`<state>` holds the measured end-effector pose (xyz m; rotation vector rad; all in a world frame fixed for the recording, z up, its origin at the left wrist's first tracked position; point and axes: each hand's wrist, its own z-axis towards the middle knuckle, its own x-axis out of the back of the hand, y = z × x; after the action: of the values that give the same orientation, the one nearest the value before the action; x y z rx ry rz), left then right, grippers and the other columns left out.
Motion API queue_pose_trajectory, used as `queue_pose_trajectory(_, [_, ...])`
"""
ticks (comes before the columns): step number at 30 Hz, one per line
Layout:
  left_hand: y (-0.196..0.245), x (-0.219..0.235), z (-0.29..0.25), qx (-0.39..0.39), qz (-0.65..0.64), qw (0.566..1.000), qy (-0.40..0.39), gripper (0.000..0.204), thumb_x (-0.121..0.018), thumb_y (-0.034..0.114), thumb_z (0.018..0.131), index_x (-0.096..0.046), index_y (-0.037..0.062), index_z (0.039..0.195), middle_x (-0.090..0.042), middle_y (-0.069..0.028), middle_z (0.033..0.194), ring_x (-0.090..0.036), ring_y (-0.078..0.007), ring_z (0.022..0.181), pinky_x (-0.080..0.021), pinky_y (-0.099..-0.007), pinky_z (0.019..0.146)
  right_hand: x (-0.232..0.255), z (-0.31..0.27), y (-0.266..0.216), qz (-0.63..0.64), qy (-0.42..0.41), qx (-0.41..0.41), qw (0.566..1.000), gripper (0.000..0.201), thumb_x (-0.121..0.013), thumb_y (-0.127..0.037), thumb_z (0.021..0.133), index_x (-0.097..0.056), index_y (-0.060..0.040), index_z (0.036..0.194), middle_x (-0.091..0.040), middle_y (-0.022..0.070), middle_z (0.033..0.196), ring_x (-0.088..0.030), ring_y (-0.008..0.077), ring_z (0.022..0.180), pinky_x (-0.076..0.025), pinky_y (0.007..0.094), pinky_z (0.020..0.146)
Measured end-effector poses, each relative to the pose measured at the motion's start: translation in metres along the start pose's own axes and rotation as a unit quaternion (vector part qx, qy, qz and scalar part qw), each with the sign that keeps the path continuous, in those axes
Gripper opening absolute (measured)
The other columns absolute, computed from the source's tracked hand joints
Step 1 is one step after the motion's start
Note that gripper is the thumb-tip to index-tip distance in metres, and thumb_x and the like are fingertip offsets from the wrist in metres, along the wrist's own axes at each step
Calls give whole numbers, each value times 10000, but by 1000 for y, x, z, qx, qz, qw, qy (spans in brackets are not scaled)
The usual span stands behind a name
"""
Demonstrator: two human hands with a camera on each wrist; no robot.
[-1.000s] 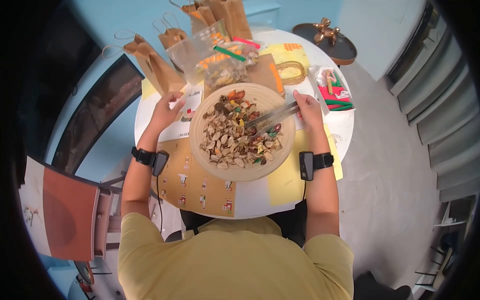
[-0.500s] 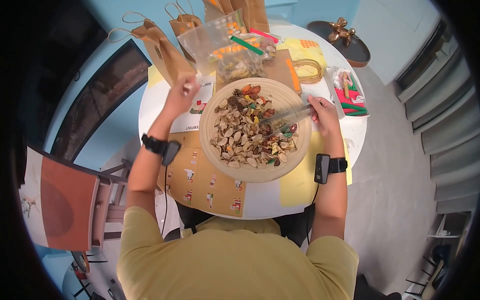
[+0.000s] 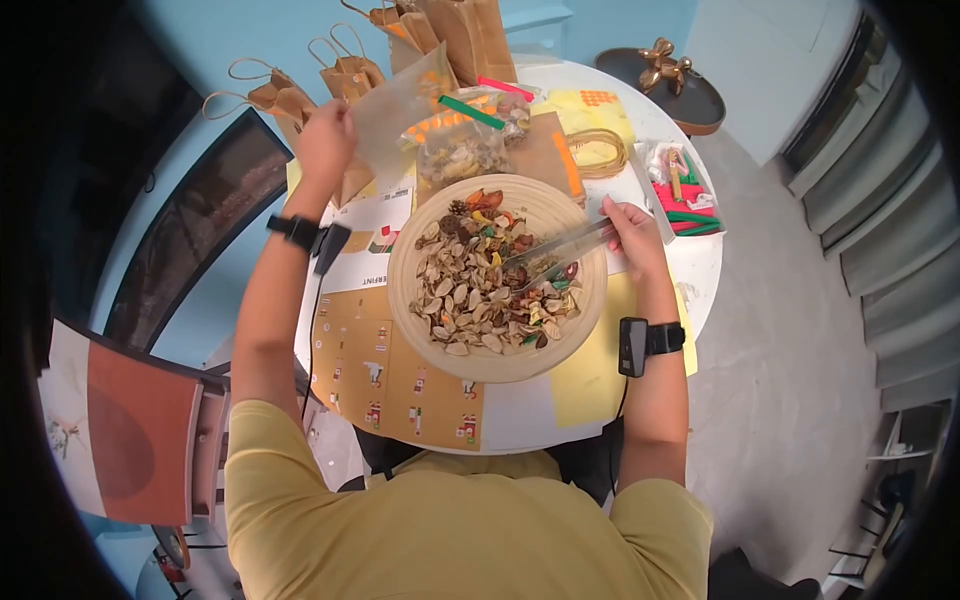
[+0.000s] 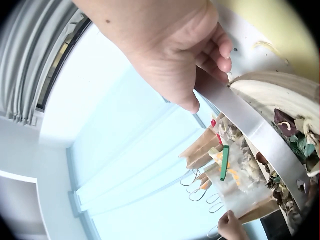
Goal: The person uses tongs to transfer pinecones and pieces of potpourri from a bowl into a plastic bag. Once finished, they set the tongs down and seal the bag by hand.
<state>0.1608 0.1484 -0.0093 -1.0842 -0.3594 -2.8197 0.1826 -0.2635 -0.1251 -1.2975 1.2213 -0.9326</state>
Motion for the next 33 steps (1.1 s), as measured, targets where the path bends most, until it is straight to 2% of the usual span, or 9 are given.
queue_pose_trajectory(4, [-26,72,-47,-47,-43,987,147,101,-617,174,821,-633,87,871,-636,-90,834,-606,-280,708,-476,-346,626,-1,-1,1,-14,10,-6,1000,301,-657,-361,831,-627,-64,798,-538,-28,609,-419,37,463,-323,172,445])
queue_pose_trajectory(7, [-52,128,-85,24,-112,982,148,93,-615,139,855,-625,50,880,-595,-21,720,-450,-78,535,-392,-212,511,-1,2,6,-6,0,-4,1000,302,-653,-362,834,-627,-64,801,-535,-28,600,-416,38,450,-317,171,435])
queue_pose_trajectory(9, [-79,154,-113,100,-186,971,113,129,-592,157,885,-602,29,874,-568,27,740,-434,-45,576,-366,-176,523,-1,3,7,-10,-2,-4,1000,304,-642,-366,843,-628,-64,808,-534,-29,594,-416,38,437,-309,167,422])
queue_pose_trajectory(13, [-102,169,-184,174,-277,937,121,99,-578,129,892,-578,31,901,-571,9,825,-462,-48,657,-390,-174,591,1,4,9,2,-9,-1,1000,297,-621,-362,861,-631,-68,815,-534,-38,590,-420,27,439,-310,162,422])
queue_pose_trajectory(16, [-117,160,-232,120,-247,958,88,76,-580,78,877,-552,32,930,-589,-43,926,-538,-118,784,-432,-229,701,2,4,8,-7,-6,2,1000,297,-617,-366,863,-632,-72,818,-535,-41,593,-416,25,439,-308,160,422])
queue_pose_trajectory(18, [-111,163,-251,51,-144,988,-32,151,-578,-8,821,-551,29,965,-599,-118,1021,-579,-247,923,-451,-323,795,3,5,9,-11,-10,-9,1000,290,-618,-362,862,-633,-75,821,-540,-43,599,-422,26,444,-312,159,427])
queue_pose_trajectory(21, [-95,173,-257,46,-6,991,-124,207,-576,-34,760,-572,33,956,-593,-170,1058,-561,-349,989,-444,-388,841,1,2,5,0,-8,-2,1000,290,-612,-379,862,-641,-91,853,-558,-45,606,-461,29,483,-346,163,471])
queue_pose_trajectory(29, [-12,155,-235,16,-45,993,-112,217,-656,73,738,-593,25,939,-603,-162,1032,-555,-341,966,-445,-401,834,2,4,7,-2,-4,-5,1000,283,-627,-370,854,-639,-89,831,-553,-48,635,-435,28,476,-312,161,454])
queue_pose_trajectory(33, [20,130,-216,10,-106,976,-190,250,-685,126,744,-589,25,951,-604,-147,1010,-564,-308,946,-452,-368,820,3,3,7,-2,-4,-3,1000,281,-629,-366,854,-643,-86,837,-548,-50,647,-431,28,476,-312,164,456])
